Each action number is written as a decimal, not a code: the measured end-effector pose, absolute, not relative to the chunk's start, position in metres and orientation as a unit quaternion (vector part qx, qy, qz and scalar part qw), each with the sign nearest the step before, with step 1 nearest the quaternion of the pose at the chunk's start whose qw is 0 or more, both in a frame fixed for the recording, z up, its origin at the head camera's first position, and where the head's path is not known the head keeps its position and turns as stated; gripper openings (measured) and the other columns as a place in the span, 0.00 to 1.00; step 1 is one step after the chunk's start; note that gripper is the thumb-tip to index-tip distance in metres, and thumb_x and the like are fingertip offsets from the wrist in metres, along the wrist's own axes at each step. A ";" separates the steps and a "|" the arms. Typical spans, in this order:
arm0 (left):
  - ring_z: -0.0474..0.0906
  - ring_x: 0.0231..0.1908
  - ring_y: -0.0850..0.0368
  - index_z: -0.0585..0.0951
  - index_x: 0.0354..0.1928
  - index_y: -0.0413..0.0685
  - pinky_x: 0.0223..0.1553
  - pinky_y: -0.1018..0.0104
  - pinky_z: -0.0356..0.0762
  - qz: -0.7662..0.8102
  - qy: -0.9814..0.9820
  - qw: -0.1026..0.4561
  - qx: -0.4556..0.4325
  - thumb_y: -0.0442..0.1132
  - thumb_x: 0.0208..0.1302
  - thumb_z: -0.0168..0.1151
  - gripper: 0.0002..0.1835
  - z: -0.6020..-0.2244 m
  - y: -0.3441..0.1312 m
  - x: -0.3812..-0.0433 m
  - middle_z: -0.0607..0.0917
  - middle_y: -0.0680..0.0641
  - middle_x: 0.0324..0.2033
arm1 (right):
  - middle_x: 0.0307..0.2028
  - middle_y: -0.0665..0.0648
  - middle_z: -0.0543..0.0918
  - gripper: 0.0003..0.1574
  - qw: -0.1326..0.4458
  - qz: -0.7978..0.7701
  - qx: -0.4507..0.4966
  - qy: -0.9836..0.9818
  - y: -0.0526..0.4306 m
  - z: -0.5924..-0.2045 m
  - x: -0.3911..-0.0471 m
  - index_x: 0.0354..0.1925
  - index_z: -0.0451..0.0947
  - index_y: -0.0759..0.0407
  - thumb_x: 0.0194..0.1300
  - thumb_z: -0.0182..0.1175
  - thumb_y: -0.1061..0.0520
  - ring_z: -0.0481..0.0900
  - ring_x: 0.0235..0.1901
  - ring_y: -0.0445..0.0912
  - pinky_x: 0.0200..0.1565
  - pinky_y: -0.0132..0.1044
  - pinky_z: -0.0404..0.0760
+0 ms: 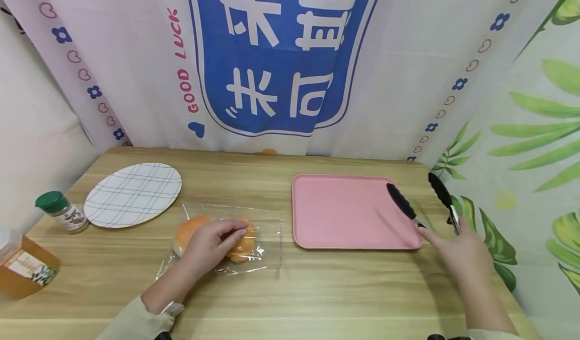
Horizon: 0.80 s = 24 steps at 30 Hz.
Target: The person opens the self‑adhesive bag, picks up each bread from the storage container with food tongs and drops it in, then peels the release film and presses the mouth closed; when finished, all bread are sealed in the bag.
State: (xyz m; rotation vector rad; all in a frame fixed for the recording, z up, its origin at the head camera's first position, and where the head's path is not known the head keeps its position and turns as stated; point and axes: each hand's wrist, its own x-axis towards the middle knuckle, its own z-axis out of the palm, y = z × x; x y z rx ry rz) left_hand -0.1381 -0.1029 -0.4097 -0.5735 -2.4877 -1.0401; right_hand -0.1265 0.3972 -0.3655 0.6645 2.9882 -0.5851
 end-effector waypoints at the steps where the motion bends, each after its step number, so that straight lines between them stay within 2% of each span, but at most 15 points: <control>1: 0.84 0.35 0.62 0.88 0.38 0.51 0.36 0.69 0.83 -0.370 -0.886 0.191 -0.205 0.39 0.61 0.69 0.05 -0.410 -0.103 -0.138 0.90 0.54 0.34 | 0.68 0.82 0.53 0.76 0.013 -0.192 0.230 0.954 0.402 -0.369 -0.128 0.75 0.33 0.69 0.57 0.51 0.17 0.57 0.61 0.81 0.51 0.74 0.68; 5: 0.85 0.35 0.61 0.88 0.37 0.51 0.36 0.69 0.84 -0.373 -0.884 0.193 -0.208 0.39 0.60 0.69 0.04 -0.411 -0.102 -0.138 0.90 0.54 0.34 | 0.69 0.83 0.48 0.78 0.020 -0.215 0.272 0.938 0.418 -0.383 -0.135 0.74 0.33 0.74 0.57 0.49 0.17 0.53 0.64 0.80 0.59 0.75 0.62; 8: 0.85 0.37 0.60 0.88 0.37 0.51 0.38 0.67 0.84 -0.375 -0.882 0.196 -0.207 0.39 0.60 0.70 0.04 -0.411 -0.102 -0.138 0.90 0.54 0.35 | 0.69 0.84 0.47 0.79 0.027 -0.224 0.291 0.930 0.426 -0.393 -0.139 0.73 0.32 0.75 0.57 0.48 0.16 0.51 0.65 0.80 0.61 0.74 0.61; 21: 0.86 0.37 0.60 0.88 0.37 0.51 0.38 0.67 0.85 -0.373 -0.881 0.201 -0.210 0.39 0.60 0.70 0.04 -0.411 -0.102 -0.138 0.90 0.53 0.35 | 0.67 0.86 0.50 0.80 0.041 -0.200 0.295 0.933 0.438 -0.406 -0.144 0.73 0.33 0.76 0.56 0.47 0.15 0.53 0.63 0.81 0.59 0.73 0.64; 24: 0.85 0.35 0.62 0.88 0.37 0.51 0.36 0.69 0.84 -0.373 -0.881 0.202 -0.208 0.39 0.60 0.70 0.04 -0.411 -0.102 -0.139 0.90 0.54 0.35 | 0.66 0.86 0.54 0.77 0.003 -0.182 0.276 0.944 0.431 -0.403 -0.142 0.72 0.39 0.77 0.57 0.47 0.16 0.55 0.61 0.81 0.57 0.74 0.64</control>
